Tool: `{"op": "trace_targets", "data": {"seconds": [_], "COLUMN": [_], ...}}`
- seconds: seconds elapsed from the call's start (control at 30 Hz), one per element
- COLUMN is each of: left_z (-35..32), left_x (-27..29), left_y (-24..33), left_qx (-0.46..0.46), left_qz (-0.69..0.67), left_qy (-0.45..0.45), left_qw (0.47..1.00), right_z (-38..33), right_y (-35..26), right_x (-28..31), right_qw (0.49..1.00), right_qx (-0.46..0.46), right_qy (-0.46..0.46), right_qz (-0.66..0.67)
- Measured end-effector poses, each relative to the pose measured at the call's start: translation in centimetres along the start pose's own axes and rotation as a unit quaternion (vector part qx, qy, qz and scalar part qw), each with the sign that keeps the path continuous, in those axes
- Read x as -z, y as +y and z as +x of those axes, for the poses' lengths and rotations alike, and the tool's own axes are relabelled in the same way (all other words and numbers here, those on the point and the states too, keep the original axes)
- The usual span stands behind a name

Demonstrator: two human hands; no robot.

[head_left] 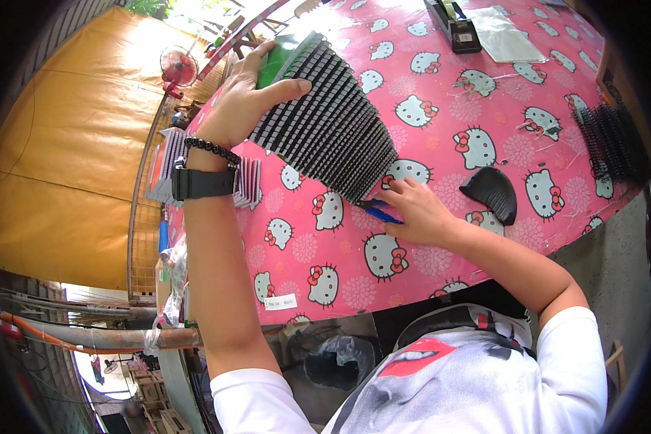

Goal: The person uses blue scissors to trim the spiral-bound edges of stacked notebooks on a pink Hello Kitty tablecloth. After trimming several stacks, the person retrieves a yellow notebook from a cardboard box and places it on the table.

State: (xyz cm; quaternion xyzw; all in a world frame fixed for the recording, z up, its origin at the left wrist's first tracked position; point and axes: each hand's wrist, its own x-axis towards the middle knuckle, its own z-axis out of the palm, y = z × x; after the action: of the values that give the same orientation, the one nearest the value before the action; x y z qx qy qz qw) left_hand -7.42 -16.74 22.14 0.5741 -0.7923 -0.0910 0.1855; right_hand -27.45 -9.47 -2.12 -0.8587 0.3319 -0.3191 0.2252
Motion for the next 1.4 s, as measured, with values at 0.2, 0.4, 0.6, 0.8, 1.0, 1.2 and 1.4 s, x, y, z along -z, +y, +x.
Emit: {"op": "trace_targets", "data": {"seconds": [0.2, 0.4, 0.6, 0.8, 1.0, 1.2, 1.4], "left_z": [-0.1, -0.2, 0.0, -0.1, -0.3, -0.3, -0.2], "left_x": [0.0, 0.1, 0.1, 0.1, -0.1, 0.0, 0.1], "left_y": [0.1, 0.4, -0.1, -0.2, 0.3, 0.0, -0.6], "left_qx": [-0.009, -0.009, -0.012, -0.007, -0.015, -0.023, -0.024], "left_qz": [-0.007, 0.011, 0.028, 0.025, 0.035, 0.017, 0.054], "left_qy": [0.006, -0.004, 0.01, 0.012, 0.027, 0.019, 0.034], "left_qw": [1.0, 1.0, 0.999, 1.0, 0.999, 0.999, 0.998], "right_z": [-0.4, 0.5, 4.6, 0.5, -0.4, 0.6, 5.1], "right_y": [0.6, 2.0, 3.4, -0.2, 0.1, 1.0, 2.0], "right_x": [-1.0, -1.2, 2.1, 0.3, -1.1, -2.2, 1.1], "right_qw": [0.999, 0.995, 0.714, 0.994, 1.0, 0.999, 0.786], "right_qx": [0.019, 0.034, -0.343, -0.063, 0.002, 0.021, -0.338], "right_qy": [0.003, -0.005, -0.308, -0.086, 0.007, -0.01, -0.314], "right_qz": [-0.032, 0.091, 0.527, 0.036, 0.005, 0.041, 0.412]}}
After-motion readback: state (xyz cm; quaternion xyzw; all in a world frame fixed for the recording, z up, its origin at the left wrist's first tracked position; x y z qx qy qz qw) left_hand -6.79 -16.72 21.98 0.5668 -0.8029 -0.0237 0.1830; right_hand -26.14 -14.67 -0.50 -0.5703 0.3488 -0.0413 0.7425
